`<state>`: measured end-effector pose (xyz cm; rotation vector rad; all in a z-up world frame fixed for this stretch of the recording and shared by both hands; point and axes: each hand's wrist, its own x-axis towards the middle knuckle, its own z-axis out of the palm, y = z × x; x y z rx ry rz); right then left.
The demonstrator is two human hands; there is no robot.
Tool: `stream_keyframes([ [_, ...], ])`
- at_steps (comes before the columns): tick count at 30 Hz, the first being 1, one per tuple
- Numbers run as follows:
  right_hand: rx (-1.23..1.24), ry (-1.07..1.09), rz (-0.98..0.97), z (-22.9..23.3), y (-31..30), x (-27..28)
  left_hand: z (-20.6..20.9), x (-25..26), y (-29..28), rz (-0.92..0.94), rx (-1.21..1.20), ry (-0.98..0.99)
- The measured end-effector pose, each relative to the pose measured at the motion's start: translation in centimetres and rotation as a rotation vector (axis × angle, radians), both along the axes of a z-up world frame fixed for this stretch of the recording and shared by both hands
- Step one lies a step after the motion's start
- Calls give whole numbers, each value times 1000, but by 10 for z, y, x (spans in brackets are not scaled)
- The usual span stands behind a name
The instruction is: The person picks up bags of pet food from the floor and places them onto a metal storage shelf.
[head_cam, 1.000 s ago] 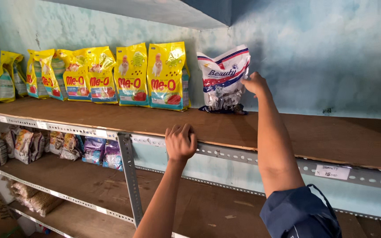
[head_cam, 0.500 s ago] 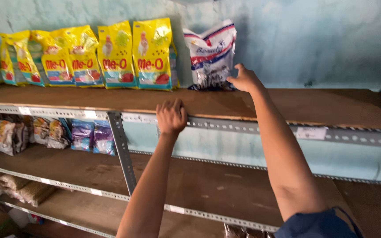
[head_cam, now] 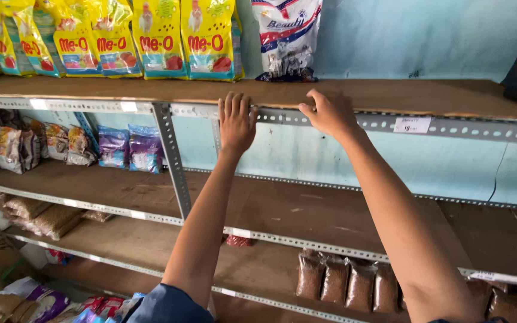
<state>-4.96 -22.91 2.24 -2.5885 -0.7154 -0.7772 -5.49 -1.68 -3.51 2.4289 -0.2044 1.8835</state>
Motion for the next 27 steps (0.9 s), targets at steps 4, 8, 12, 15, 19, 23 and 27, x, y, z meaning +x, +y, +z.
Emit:
stream_keyframes([
  [4,-37,-326,-80,-44,3,0,-34,-30,-6,-52,-136,297],
  [8,-35,-522,-34,-87,8,-23,-97,-57,3,-205,-202,368],
  [12,-14,-402,53,-140,15,-44,-190,-87,21,-443,-375,534],
  [15,-33,-304,168,-181,20,-69,-260,-126,28,-396,-519,747],
  [19,-66,53,210,-254,22,-108,-379,-184,36,-455,-782,1188],
  [23,41,499,272,-330,28,-165,-486,-279,24,-350,-1064,1502],
  [27,154,858,253,-417,43,-195,-561,-374,5,-313,-1212,1580],
])
